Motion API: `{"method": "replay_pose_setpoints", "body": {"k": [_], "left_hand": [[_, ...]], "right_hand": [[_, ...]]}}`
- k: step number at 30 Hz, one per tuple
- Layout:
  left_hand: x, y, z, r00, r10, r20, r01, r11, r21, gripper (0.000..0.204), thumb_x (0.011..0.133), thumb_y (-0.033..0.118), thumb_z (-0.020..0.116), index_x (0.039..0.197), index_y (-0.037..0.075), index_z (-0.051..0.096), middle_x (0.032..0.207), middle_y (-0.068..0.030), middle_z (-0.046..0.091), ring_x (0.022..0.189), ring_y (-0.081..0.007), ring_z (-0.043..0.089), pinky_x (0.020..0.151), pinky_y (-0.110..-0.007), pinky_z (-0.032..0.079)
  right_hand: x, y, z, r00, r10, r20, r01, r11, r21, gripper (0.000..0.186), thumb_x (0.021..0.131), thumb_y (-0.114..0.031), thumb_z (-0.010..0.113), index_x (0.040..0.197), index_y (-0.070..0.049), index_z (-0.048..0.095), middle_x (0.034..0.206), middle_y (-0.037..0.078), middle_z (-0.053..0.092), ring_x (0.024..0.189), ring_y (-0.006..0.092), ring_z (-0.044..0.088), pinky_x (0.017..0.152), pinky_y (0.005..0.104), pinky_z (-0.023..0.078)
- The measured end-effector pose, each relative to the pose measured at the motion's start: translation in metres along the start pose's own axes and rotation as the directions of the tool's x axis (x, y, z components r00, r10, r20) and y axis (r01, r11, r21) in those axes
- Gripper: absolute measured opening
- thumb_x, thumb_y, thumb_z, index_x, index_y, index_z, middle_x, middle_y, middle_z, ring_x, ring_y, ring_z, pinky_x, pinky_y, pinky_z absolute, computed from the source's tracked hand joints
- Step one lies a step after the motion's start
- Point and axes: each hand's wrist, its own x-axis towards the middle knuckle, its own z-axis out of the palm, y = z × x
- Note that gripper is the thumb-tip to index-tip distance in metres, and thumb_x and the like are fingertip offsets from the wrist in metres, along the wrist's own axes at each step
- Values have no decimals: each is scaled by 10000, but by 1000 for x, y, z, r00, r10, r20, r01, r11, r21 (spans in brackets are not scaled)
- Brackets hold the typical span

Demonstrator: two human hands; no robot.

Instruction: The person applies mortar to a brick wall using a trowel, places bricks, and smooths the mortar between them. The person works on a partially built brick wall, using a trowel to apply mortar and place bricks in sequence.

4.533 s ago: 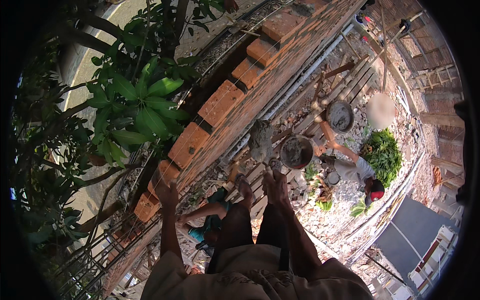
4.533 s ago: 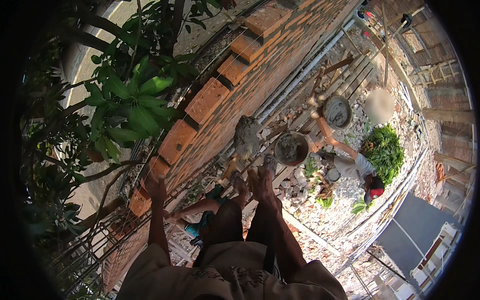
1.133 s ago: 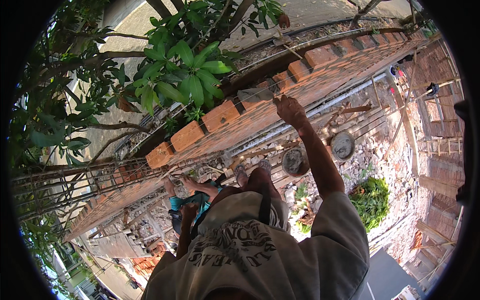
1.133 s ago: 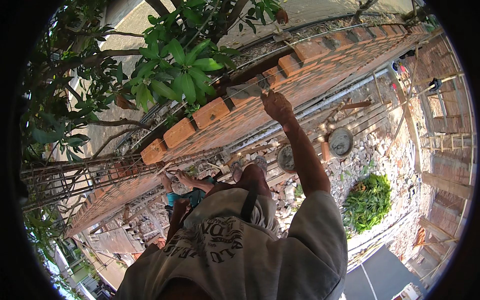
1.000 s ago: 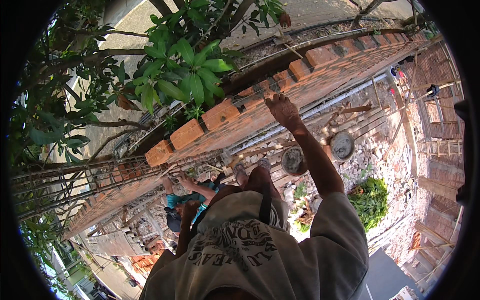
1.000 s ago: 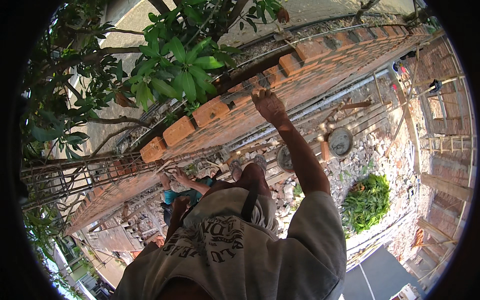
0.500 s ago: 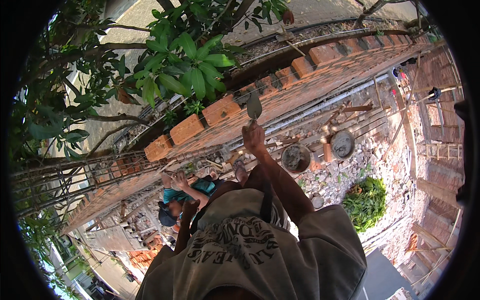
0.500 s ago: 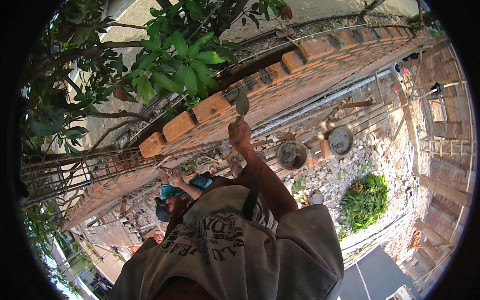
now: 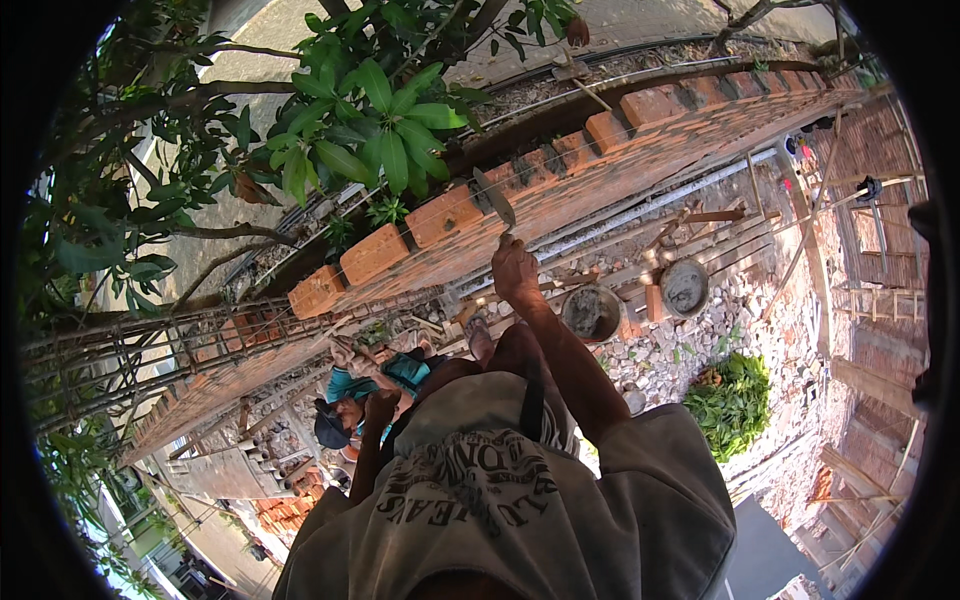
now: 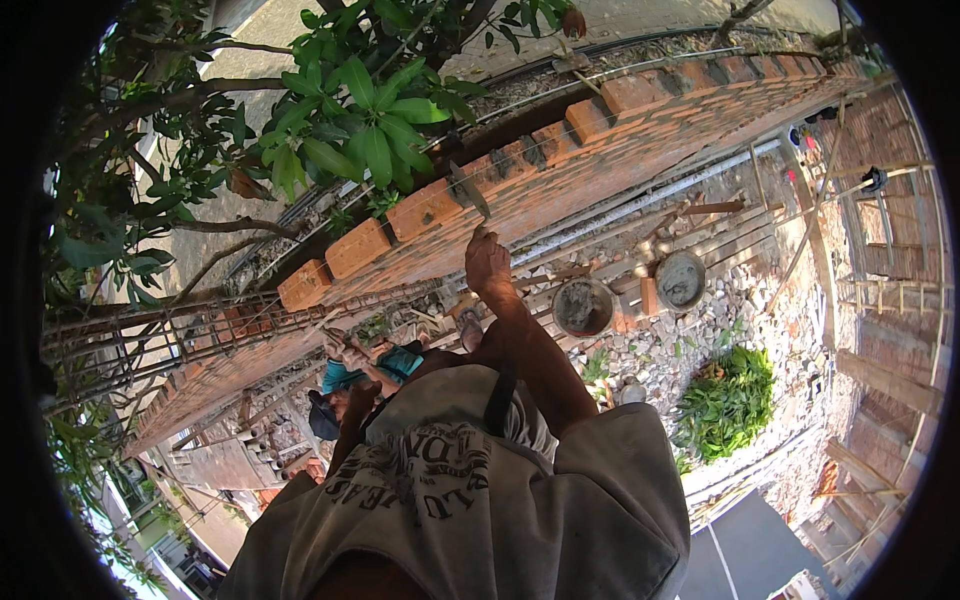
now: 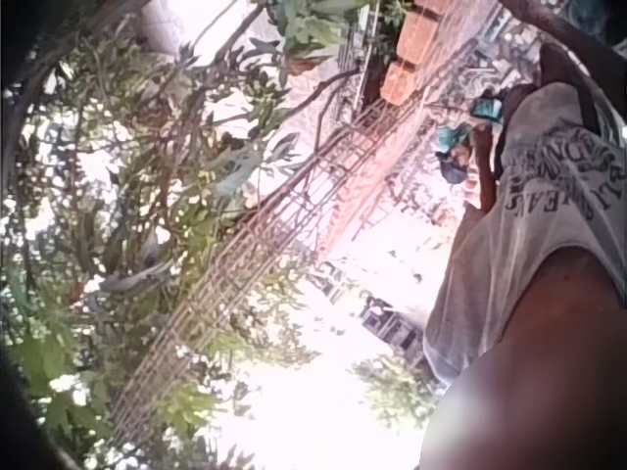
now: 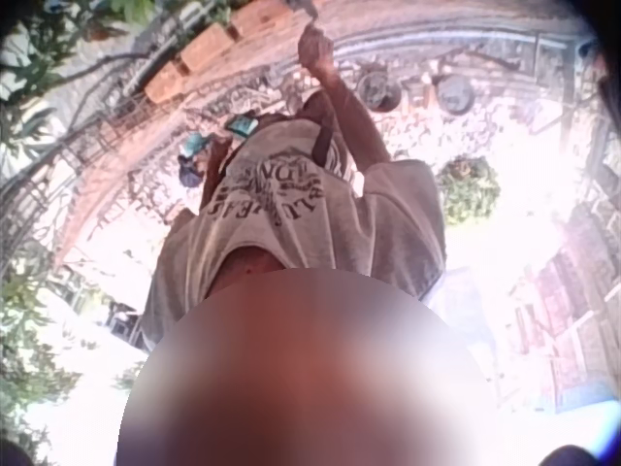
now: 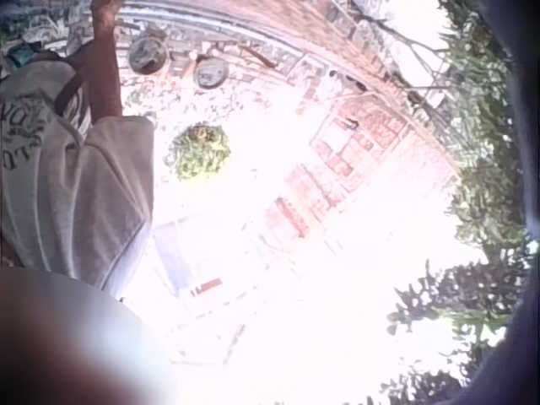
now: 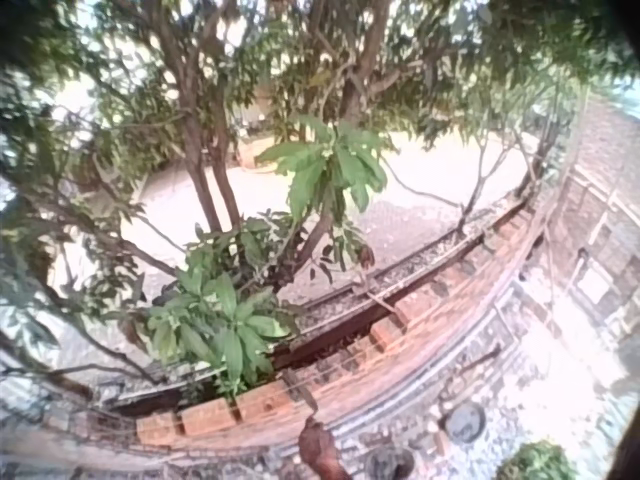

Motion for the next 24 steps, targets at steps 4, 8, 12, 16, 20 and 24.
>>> {"method": "replay_pose_setpoints", "body": {"k": [4, 8, 12, 16, 20, 24], "left_hand": [[-6, 6, 3, 962, -272, -3, 266, 945, -192, 353, 804, 342, 644, 845, -7, 666, 651, -117, 656, 593, -211, 643, 599, -366, 491], [3, -11, 5, 946, -325, 9, 313, 904, -292, 362, 805, 350, 636, 807, -10, 667, 626, -117, 641, 589, -220, 638, 611, -366, 485], [7, -20, 3, 978, -209, 23, 209, 949, -237, 319, 808, 307, 584, 752, 0, 646, 617, -131, 615, 560, -220, 619, 576, -364, 471], [0, 0, 4, 977, -213, 0, 208, 952, -224, 308, 812, 300, 563, 704, 17, 614, 590, -114, 589, 519, -225, 587, 543, -373, 451], [-3, 11, 4, 992, -123, -29, 118, 984, -136, 179, 798, 214, 572, 707, 60, 586, 576, -106, 564, 500, -258, 569, 488, -384, 434], [6, -8, 6, 933, 359, -33, -343, 912, 224, 66, 766, 139, 581, 771, 74, 585, 580, -106, 542, 537, -298, 582, 474, -393, 443]], "right_hand": [[0, -3, -14, 996, -85, 26, 78, 980, 182, 301, 876, -175, 547, 1038, 75, 502, 822, 242, 591, 783, 406, 607, 680, 459, 491], [7, 9, -27, 987, -55, -153, 79, 984, 157, 318, 873, -152, 532, 1087, 81, 507, 794, 241, 594, 711, 405, 611, 640, 488, 486], [31, 48, -42, 974, 91, -209, -98, 995, -26, 415, 825, -77, 573, 1147, 156, 455, 957, 262, 542, 843, 360, 584, 683, 433, 475], [56, 85, -47, 986, 139, -92, -156, 965, -212, 431, 815, -92, 586, 1173, 120, 473, 1035, 242, 551, 911, 327, 589, 781, 400, 475], [43, 90, -42, 997, 83, 7, -80, 980, -184, 447, 844, -141, 564, 1194, 121, 467, 1082, 242, 537, 905, 306, 590, 798, 387, 480], [28, 75, -36, 994, -58, -95, 32, 966, -256, 386, 875, -117, 478, 1182, 116, 463, 985, 241, 558, 835, 353, 590, 742, 431, 472]]}}
